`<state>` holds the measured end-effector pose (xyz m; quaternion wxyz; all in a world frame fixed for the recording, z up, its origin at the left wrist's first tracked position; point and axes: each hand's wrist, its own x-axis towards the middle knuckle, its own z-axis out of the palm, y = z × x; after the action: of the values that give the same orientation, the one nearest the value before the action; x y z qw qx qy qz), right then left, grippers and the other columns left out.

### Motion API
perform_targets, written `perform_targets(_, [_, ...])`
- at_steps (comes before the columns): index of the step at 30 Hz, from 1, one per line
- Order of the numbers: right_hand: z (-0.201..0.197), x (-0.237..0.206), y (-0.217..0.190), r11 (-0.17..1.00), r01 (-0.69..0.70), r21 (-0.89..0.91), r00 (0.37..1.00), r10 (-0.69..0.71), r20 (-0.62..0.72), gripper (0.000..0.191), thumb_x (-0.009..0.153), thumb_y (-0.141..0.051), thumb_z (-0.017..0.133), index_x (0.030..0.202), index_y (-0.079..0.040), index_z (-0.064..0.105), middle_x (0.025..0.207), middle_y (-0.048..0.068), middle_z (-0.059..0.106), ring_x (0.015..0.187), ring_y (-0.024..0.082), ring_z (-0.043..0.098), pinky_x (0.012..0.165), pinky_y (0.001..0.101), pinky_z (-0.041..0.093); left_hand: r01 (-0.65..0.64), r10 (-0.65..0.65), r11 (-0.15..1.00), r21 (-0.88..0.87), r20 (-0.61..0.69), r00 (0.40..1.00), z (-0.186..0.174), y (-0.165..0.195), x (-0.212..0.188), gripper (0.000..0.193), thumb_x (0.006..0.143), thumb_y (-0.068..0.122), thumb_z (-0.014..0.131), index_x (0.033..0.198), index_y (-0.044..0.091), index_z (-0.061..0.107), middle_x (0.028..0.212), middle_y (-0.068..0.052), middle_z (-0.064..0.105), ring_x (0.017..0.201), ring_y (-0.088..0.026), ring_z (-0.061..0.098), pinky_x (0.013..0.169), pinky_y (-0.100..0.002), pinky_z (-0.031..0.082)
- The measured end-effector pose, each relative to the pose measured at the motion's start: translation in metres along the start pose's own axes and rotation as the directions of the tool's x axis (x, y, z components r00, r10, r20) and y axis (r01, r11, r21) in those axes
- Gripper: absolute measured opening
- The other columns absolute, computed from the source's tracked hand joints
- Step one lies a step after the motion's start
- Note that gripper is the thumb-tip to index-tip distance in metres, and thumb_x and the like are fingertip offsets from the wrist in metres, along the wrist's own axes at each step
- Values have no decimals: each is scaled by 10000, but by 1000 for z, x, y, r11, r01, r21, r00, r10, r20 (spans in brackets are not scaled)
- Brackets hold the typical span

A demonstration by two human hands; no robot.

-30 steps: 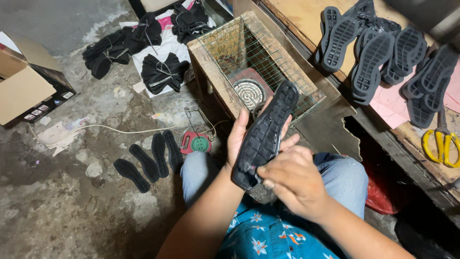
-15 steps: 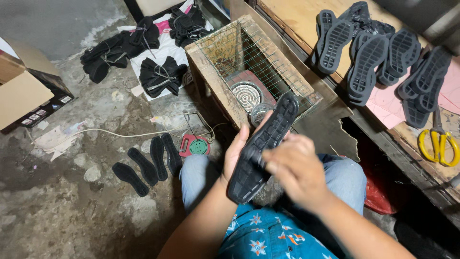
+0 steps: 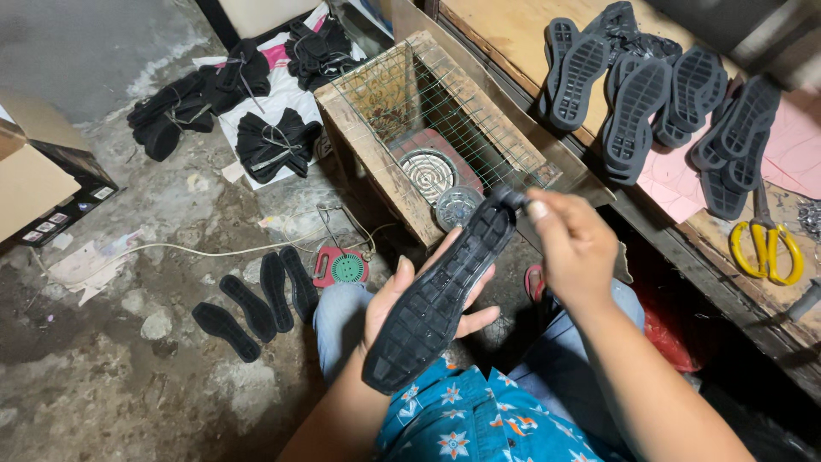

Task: The person sits on the floor and scrubs the textured bottom of black shoe soles using a small brush. They repeatedly dip the brush into a small container of liquid and wipe the soles, then place the cleaned soles on the floor.

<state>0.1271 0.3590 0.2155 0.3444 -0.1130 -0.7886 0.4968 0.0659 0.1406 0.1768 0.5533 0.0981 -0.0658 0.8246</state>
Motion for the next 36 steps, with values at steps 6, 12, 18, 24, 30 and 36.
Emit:
perform_targets(6, [-5, 2, 12, 988, -141, 57, 988, 137, 70, 199, 1014, -112, 651, 1160, -11, 741, 1031, 19, 725, 915, 65, 635, 825, 224, 497, 10, -10, 999, 51, -10, 1000, -2, 4, -7, 828, 1066, 474, 507, 1719, 191, 85, 1709, -100, 253, 1589, -270, 218, 1270, -641, 166])
perform_targets(12, [-12, 0, 29, 957, -207, 203, 978, 203, 41, 211, 1045, -116, 637, 1190, 2, 733, 1030, 31, 728, 927, 60, 625, 852, 219, 488, -7, 7, 1000, 5, 15, 1000, -6, 11, -13, 857, 1057, 460, 546, 1720, 188, 76, 1721, -114, 229, 1600, -278, 194, 1264, -637, 173])
perform_targets(18, [-17, -10, 46, 881, -260, 395, 959, 283, 0, 226, 1044, -125, 622, 1193, 17, 716, 1020, 30, 728, 943, 81, 651, 894, 237, 501, -16, 16, 999, -42, 19, 1000, -3, 13, -16, 856, 1058, 438, 554, 1722, 194, 72, 1728, -122, 201, 1606, -282, 163, 1259, -641, 174])
perform_targets(24, [-19, -7, 46, 910, -235, 342, 972, 220, 83, 233, 1041, -98, 624, 1215, 37, 701, 997, 37, 700, 922, 98, 626, 865, 256, 486, 4, -4, 1000, -14, 26, 1000, -4, 12, -14, 847, 1062, 427, 550, 1717, 188, 68, 1728, -146, 188, 1609, -287, 165, 1254, -639, 179])
perform_targets(30, [-15, -11, 47, 849, -213, 484, 976, 212, 57, 233, 1050, -106, 606, 1221, 28, 689, 979, 38, 706, 883, 97, 637, 834, 257, 505, 34, -34, 999, 32, 14, 999, -5, 11, -14, 862, 1056, 422, 558, 1719, 172, 67, 1738, -129, 177, 1603, -275, 185, 1270, -627, 183])
perform_targets(36, [-16, -29, 47, 779, -286, 558, 948, 314, 48, 226, 1103, -94, 635, 1248, 55, 722, 899, 23, 622, 792, 81, 551, 803, 275, 516, 3, -3, 997, 82, -3, 1000, -4, 13, -9, 864, 1038, 464, 564, 1706, 186, 90, 1739, -103, 171, 1601, -276, 168, 1269, -627, 139])
